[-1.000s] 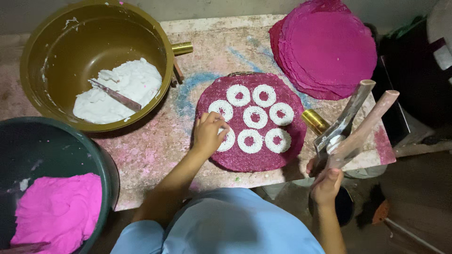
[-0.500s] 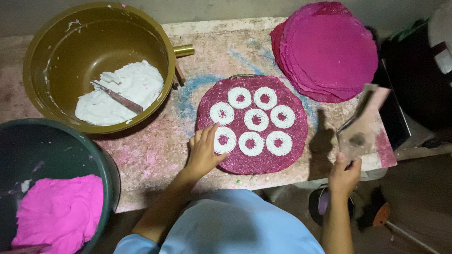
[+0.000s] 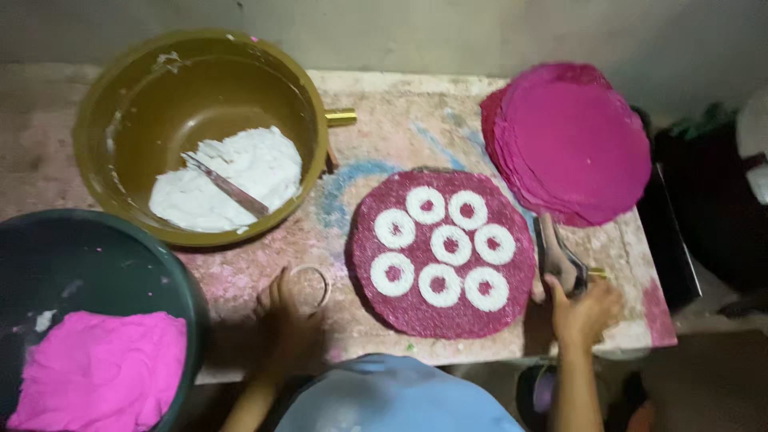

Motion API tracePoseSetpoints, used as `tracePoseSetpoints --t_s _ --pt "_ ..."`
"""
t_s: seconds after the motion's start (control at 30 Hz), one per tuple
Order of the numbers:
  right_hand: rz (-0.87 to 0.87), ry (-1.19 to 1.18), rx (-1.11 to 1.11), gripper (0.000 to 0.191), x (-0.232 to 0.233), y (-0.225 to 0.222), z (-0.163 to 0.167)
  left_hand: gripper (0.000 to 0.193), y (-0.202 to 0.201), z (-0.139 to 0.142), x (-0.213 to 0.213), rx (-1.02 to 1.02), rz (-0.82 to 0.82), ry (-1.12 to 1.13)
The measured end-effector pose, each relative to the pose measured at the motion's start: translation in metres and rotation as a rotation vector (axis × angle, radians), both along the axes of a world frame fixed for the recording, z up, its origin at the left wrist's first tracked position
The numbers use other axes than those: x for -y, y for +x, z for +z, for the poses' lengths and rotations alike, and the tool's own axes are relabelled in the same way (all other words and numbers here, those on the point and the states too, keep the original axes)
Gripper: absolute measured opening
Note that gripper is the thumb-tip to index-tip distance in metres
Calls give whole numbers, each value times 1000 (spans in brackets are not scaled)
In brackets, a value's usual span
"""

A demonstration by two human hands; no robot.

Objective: The person presses white paste rings onto pink glittery craft discs using a wooden hand-mold tool, placing each pressed ring in a circular pattern on the disc. They then add pink paste centers to the rings, load more paste into the mold from bowls, and set finished discs aside with a stack of plain discs.

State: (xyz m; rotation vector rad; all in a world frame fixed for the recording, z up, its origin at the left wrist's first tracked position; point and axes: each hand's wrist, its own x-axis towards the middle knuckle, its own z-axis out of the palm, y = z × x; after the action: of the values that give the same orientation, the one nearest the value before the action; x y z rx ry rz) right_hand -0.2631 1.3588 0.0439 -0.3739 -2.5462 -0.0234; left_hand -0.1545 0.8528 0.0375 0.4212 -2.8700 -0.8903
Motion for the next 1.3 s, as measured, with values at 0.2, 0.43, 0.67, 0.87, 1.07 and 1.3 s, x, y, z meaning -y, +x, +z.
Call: tracePoseSetpoints --t_s 0.2,0.43,0.67,0.87,1.07,1.3 --pt "905 -497 94 45 210 -181 -13 114 -1 -29 7 103 56 -69" --pt "836 -869 601 50 428 -297 -49 111 -12 -16 8 -53 108 -38" --pt "876 -759 655 41 430 -319 -46 83 -29 26 12 -257 118 97" --pt "864 -1700 899 45 276 -282 41 61 -58 59 -9 -439 -128 318" --pt "964 -1812 1060 37 177 -152 121 64 -157 93 -30 -431 -296 1503" --pt "689 -1554 1422 60 148 -47 130 33 -188 90 -86 -329 -210 2288"
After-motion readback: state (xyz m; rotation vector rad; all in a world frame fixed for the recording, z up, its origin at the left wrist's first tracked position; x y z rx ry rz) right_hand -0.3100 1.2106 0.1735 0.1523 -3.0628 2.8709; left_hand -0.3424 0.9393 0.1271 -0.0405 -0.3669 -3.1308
